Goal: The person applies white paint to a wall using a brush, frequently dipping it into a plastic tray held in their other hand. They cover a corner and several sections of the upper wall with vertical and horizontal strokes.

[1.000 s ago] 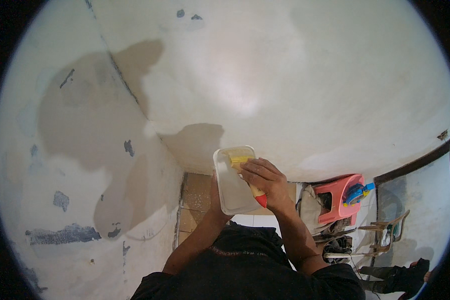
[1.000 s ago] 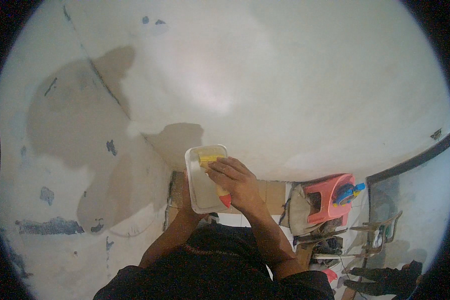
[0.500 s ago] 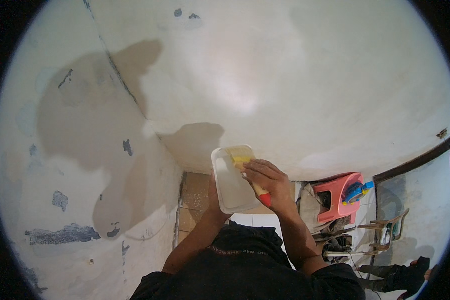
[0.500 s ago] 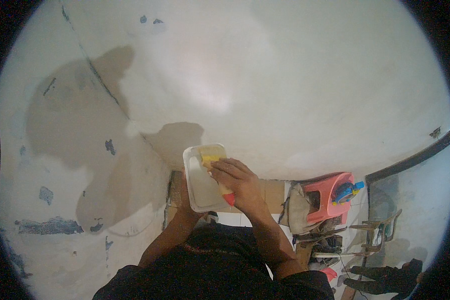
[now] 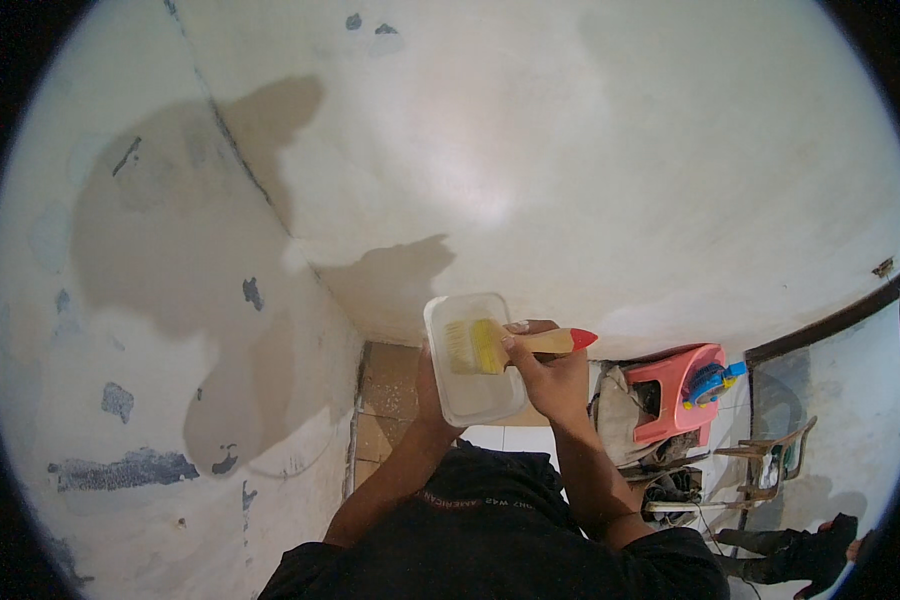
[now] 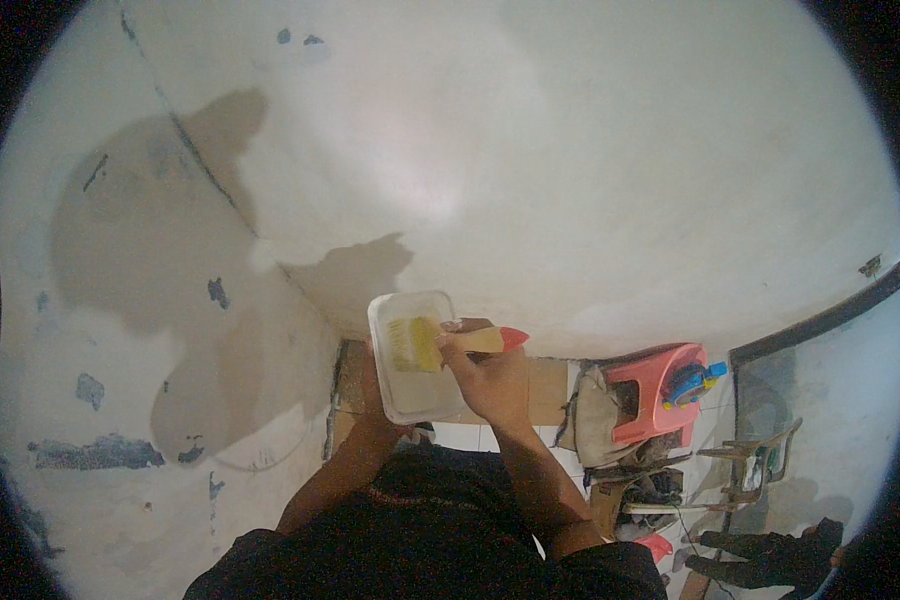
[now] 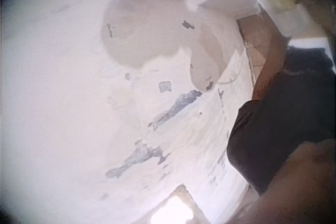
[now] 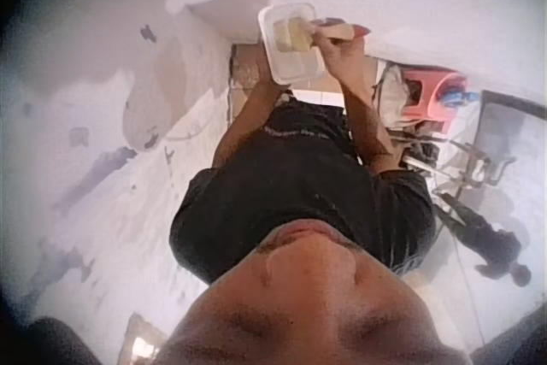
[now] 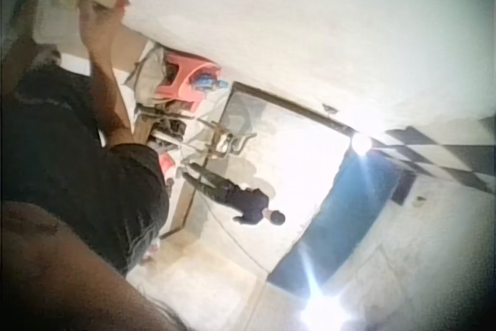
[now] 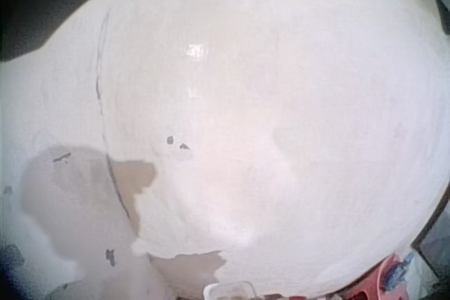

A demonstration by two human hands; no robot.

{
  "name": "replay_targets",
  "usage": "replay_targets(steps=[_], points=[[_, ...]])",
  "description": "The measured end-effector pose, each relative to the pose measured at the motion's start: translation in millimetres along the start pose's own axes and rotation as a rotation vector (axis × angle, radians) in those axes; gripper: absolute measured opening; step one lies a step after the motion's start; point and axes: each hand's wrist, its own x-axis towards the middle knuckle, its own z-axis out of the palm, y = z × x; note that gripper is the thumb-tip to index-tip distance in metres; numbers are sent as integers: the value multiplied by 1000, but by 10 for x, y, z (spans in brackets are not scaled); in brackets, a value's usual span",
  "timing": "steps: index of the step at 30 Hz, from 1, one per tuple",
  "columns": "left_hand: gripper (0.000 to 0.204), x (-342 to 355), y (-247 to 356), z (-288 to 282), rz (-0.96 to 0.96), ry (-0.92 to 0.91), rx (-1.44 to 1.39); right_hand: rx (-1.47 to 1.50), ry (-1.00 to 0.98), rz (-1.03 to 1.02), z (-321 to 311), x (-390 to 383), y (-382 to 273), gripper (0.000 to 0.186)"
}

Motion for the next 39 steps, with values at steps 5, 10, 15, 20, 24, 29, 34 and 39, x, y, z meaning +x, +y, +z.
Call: replay_targets(steps=[5,10,15,20,24,29,34,39], points=[[70,47,-7,-26,29,110,47,-42,-8,102,111,-35,-75,19],[69,57,-10,30,29,117,69,90,8,137,138,-55,18,20],[69,50,-10,37,38,113,98,109,-14,137,138,-77,26,22],[70,43,-30,-33,27,99,68,88,-14,138,136,-100,-14,20],[71,54,-28,-74,-11,69,65,83,4,126,112,-87,-8,19],[75,111,0,-192,-23,20,-13,160,35,23,16,-29,-8,20],[75,106,71,-109,7,-19,183,-72,-16,-1,-120,5,-106,23],[73,49,48,-177,1,-26,38,-183,-156,-361,-301,209,-225,19]])
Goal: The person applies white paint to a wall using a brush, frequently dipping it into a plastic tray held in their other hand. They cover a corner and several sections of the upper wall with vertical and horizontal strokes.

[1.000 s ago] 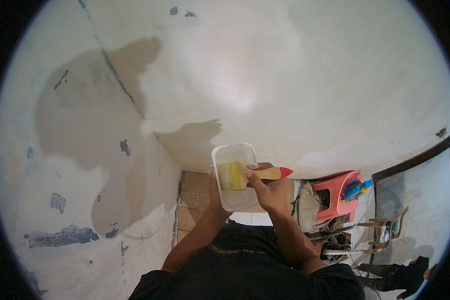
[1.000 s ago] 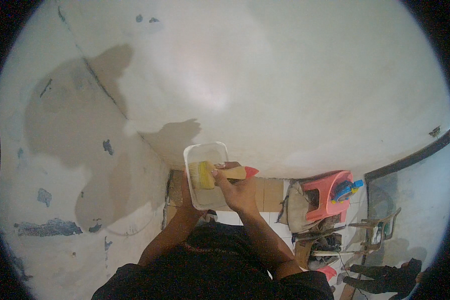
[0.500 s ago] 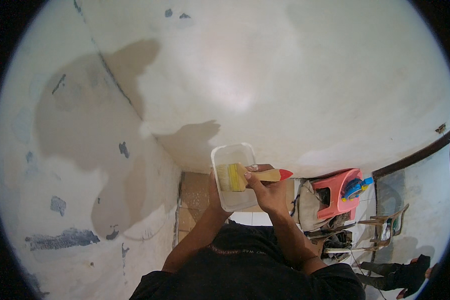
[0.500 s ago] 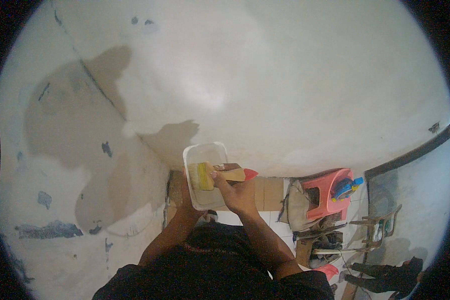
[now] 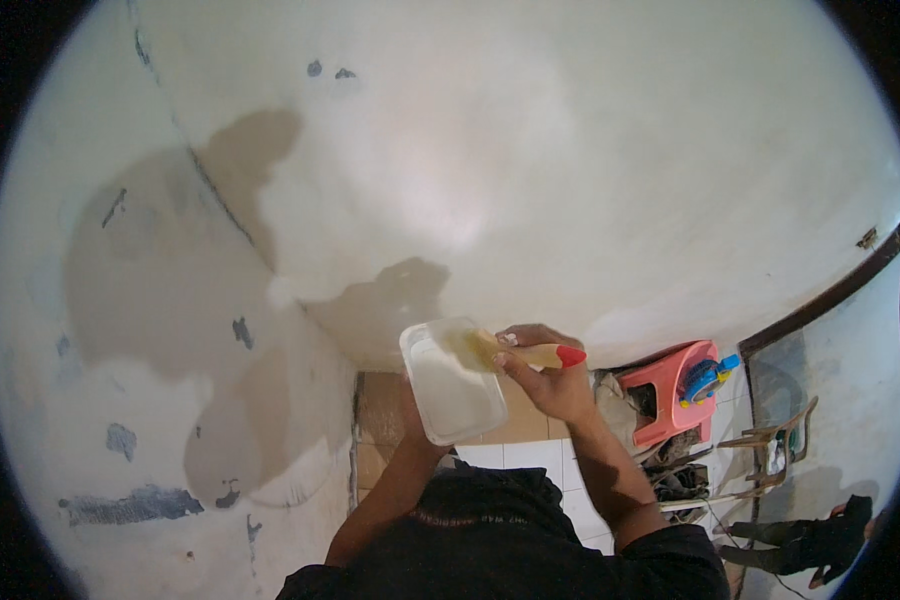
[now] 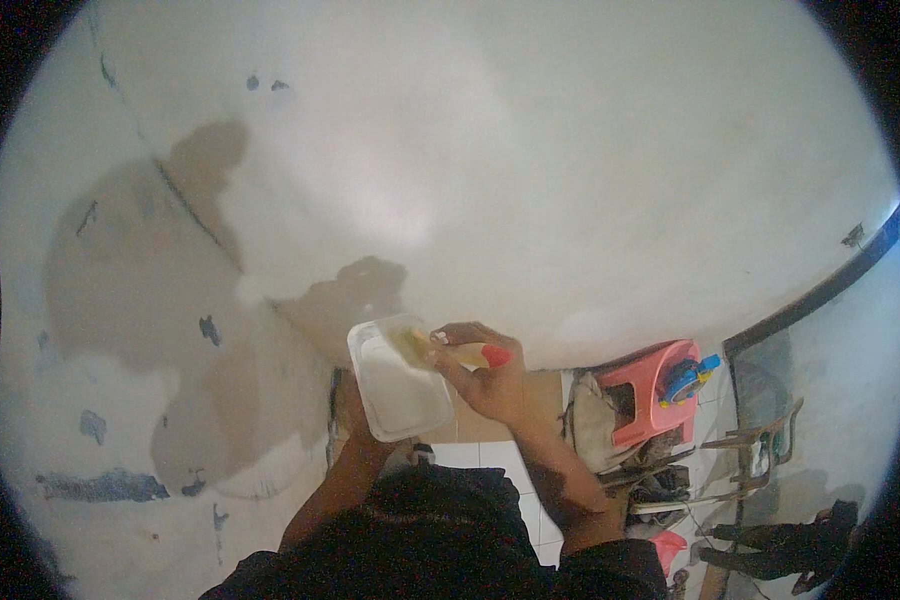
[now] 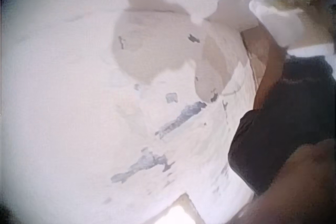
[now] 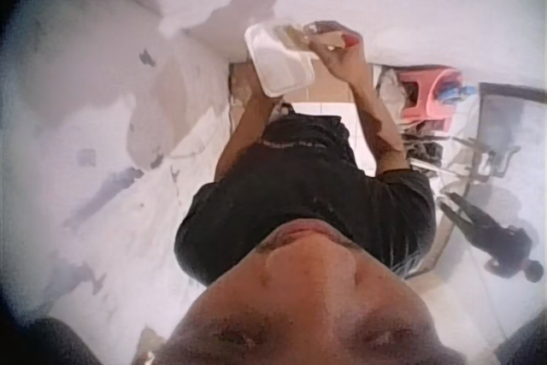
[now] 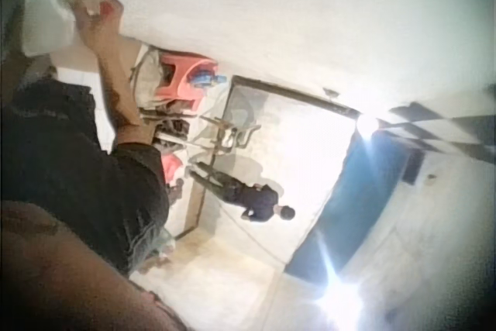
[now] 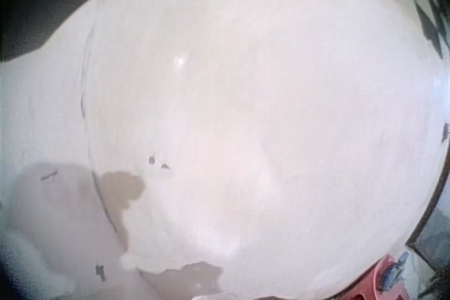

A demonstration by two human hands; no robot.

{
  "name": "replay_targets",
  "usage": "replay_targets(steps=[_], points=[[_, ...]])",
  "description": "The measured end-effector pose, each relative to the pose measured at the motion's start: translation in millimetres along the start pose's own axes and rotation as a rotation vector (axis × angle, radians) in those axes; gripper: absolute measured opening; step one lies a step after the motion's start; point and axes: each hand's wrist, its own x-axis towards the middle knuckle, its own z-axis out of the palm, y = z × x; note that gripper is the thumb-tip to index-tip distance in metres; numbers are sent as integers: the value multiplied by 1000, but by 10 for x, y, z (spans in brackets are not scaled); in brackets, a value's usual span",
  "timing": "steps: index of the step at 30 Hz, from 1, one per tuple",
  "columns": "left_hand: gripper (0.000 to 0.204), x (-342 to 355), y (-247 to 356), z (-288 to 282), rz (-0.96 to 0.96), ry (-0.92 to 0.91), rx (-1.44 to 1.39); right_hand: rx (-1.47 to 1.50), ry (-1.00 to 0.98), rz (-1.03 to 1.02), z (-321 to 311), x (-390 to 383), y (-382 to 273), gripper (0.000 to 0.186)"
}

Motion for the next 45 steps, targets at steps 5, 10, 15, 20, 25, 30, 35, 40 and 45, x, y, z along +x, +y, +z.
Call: replay_targets(steps=[5,10,15,20,25,30,35,40,45], points=[[45,-64,31,41,90,182,-38,-547,-129,-433,-599,593,-300,22],[45,-83,170,413,114,141,-9,-880,219,-702,-991,1107,-902,27],[49,-116,175,330,96,162,-40,-1180,193,-913,-1113,1300,-282,24],[58,-138,256,255,155,123,-54,-1274,-144,-922,-905,1003,8,21],[59,-91,283,225,131,159,2,-1054,-16,-569,-1420,1491,-749,14],[61,-8,272,-134,53,-65,-228,-909,283,-814,-1570,1740,-1272,20],[62,-11,196,27,69,85,-82,-1585,-146,-1000,-1038,1126,119,17],[61,-47,238,142,123,111,41,-1266,-346,-599,-1072,1208,-327,15],[60,-73,189,101,73,80,-46,-902,150,-795,-1779,1944,-1519,27]])
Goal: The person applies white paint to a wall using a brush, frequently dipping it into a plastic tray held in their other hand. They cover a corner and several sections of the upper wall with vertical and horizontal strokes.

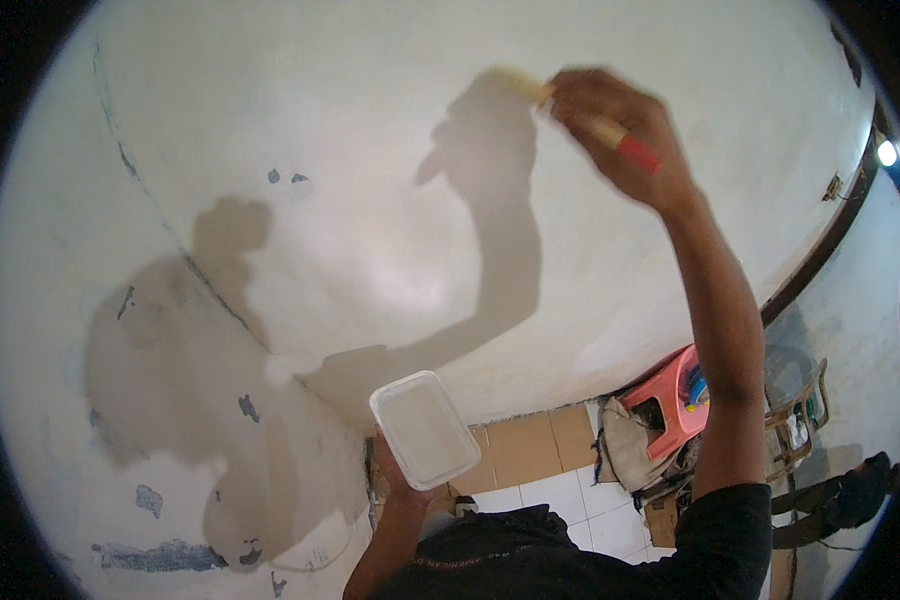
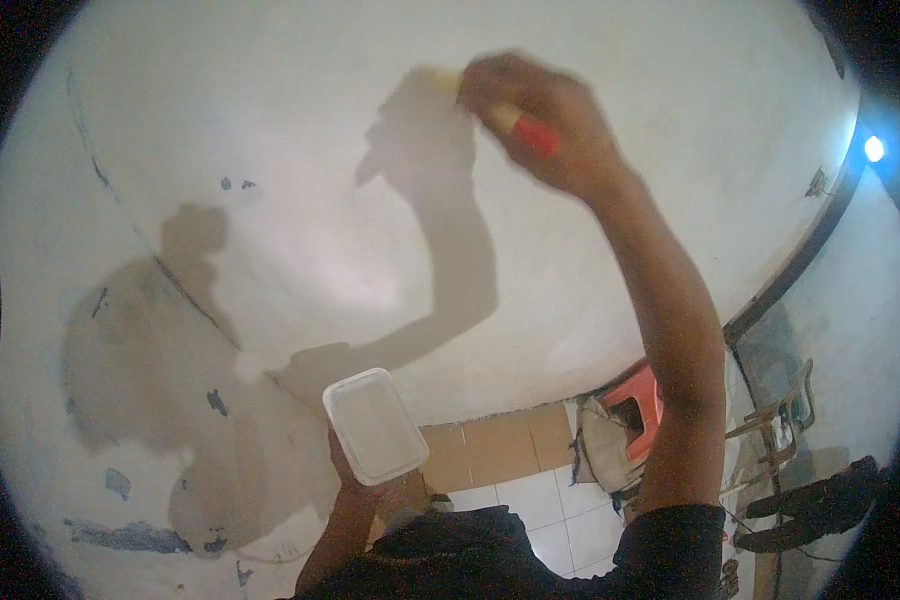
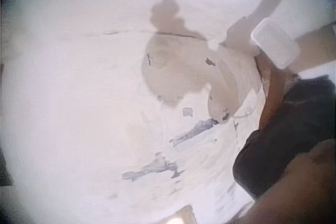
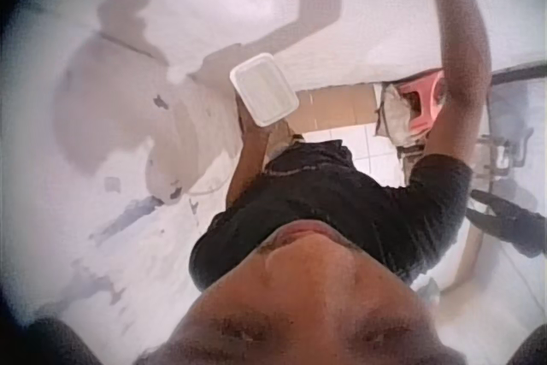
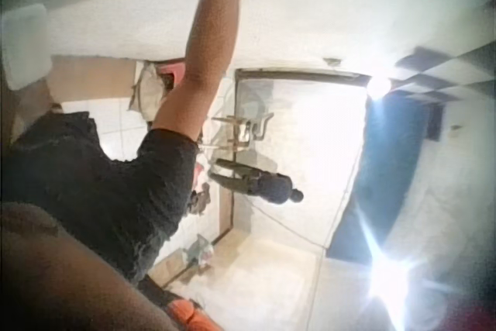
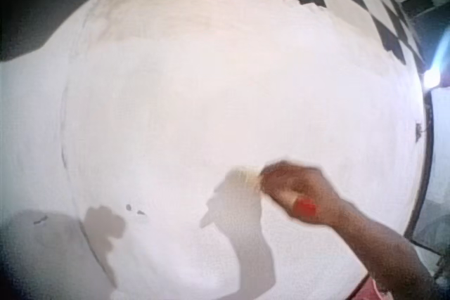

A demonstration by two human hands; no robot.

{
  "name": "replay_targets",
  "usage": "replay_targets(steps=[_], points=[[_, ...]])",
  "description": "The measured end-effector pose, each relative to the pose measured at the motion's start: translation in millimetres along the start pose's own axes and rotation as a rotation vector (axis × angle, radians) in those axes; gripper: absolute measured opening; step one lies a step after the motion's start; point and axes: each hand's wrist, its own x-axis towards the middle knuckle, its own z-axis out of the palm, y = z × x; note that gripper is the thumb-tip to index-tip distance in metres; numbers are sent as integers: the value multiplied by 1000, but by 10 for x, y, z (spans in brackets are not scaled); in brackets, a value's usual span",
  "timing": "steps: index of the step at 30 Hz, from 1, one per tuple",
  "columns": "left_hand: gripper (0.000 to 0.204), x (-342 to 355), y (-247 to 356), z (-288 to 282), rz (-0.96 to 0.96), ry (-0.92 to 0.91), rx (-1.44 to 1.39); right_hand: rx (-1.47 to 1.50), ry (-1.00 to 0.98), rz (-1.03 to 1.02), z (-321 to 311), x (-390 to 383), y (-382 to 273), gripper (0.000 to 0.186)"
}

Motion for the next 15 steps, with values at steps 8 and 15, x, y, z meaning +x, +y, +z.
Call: replay_targets(steps=[8,15], points=[[57,-72,-57,123,-3,-55,-15,-435,-260,-304,975,-1318,-1,15],[58,-26,-42,179,16,14,95,3,-624,-53,900,-1577,-231,22]])
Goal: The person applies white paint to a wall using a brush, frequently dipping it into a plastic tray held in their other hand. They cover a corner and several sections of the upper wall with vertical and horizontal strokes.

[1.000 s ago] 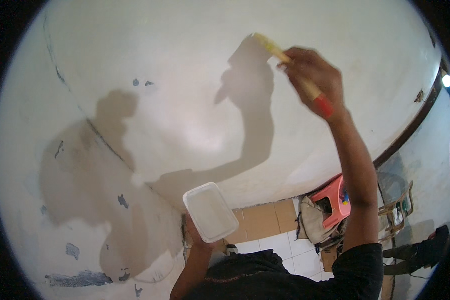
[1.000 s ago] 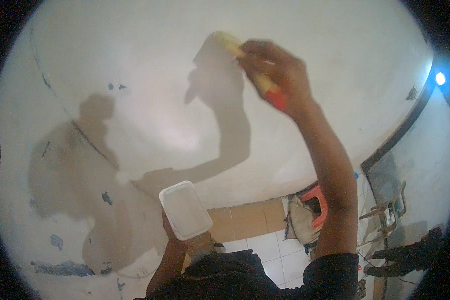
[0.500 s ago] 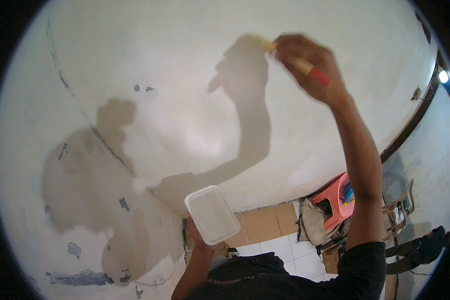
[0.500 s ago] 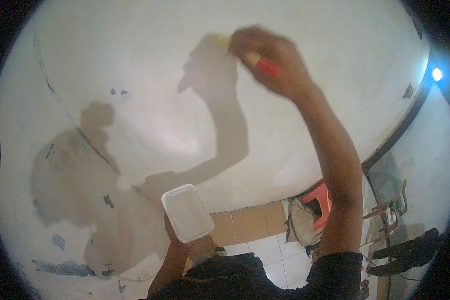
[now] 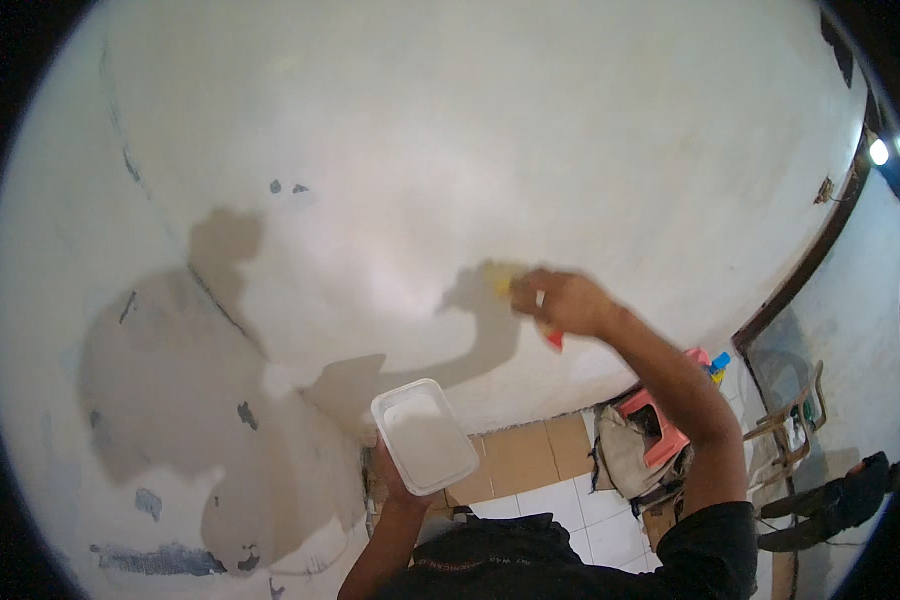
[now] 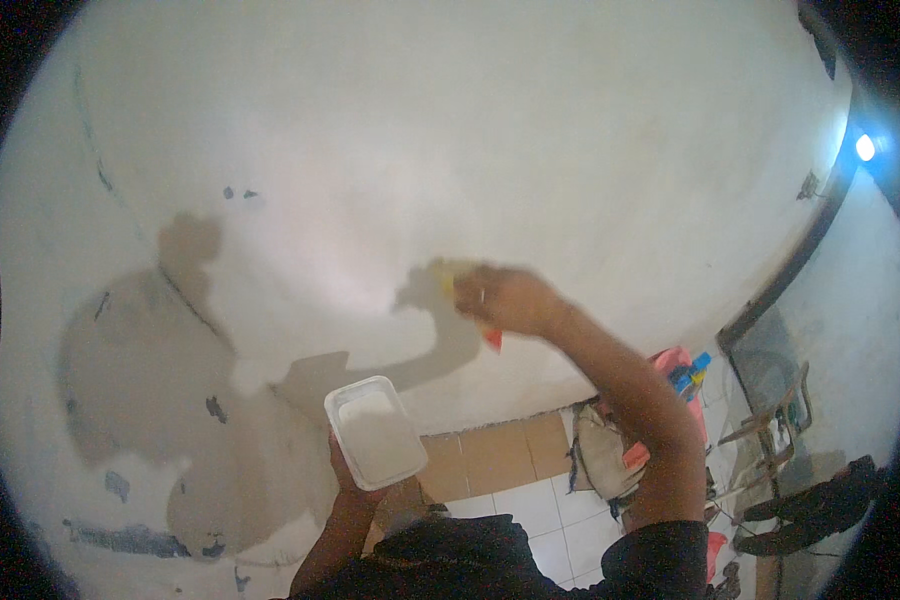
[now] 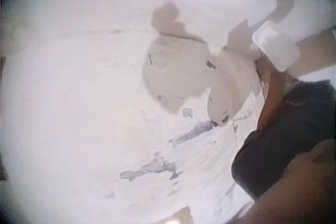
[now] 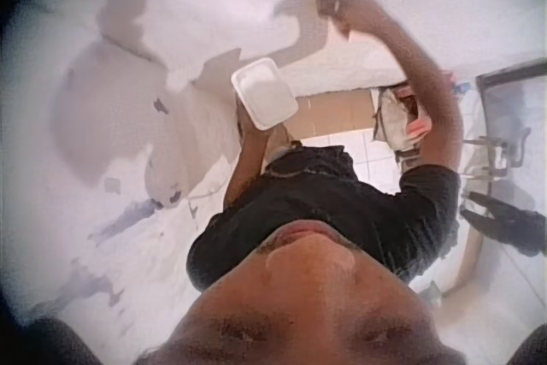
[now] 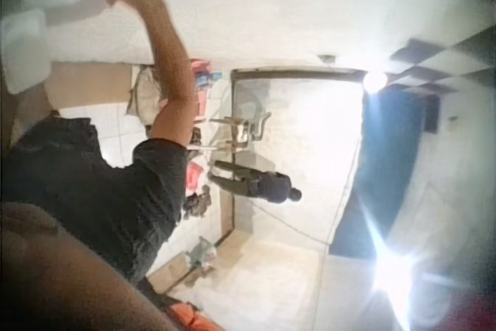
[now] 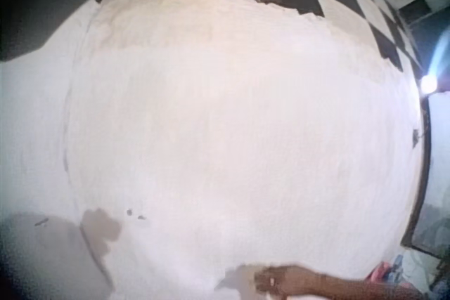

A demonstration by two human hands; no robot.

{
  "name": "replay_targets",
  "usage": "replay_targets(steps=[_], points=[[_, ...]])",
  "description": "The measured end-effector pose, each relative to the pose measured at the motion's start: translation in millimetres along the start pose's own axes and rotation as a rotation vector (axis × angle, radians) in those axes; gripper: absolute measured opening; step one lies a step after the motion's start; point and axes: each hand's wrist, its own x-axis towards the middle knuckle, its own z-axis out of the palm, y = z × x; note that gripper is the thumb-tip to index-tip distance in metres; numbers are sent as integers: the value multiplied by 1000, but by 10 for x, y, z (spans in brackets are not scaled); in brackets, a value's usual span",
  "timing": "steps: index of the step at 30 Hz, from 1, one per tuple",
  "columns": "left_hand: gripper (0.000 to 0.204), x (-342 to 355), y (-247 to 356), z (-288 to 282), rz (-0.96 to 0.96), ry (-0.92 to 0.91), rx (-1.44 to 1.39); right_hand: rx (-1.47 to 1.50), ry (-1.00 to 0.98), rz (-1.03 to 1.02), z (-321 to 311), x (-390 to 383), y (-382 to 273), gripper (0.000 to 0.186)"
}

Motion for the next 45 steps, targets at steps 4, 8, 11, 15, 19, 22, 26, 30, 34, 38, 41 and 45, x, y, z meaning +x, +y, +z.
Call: replay_targets(steps=[4,8,11,15,19,22,26,30,34,38,41,45], points=[[61,48,-31,34,-54,-93,-36,43,518,4,-1457,477,426,16],[62,107,-60,-105,-18,-103,-82,-19,903,124,-2186,836,416,17],[61,152,-68,-237,-27,-173,-94,-356,803,37,-1894,759,474,19],[57,126,-85,-31,-36,-65,-105,-692,393,-175,-424,430,325,24],[58,106,-16,2,6,-36,-34,-605,219,-447,349,-5,-59,18],[59,65,33,12,22,-31,-38,-105,-172,-140,95,79,-102,20],[60,80,51,-107,-69,-97,-143,58,208,-16,-1359,622,359,19],[60,122,7,-323,-76,-190,-216,-192,751,-23,-2442,977,573,14],[60,105,-65,-118,-13,-140,-127,-411,681,72,-2282,936,664,21],[60,53,7,-339,34,-62,-45,-386,154,33,-840,780,104,26],[60,86,1,-185,3,-18,-36,-558,-42,-513,186,236,-59,12],[60,60,49,-39,56,-24,-95,-43,-252,-98,5,308,35,17]])
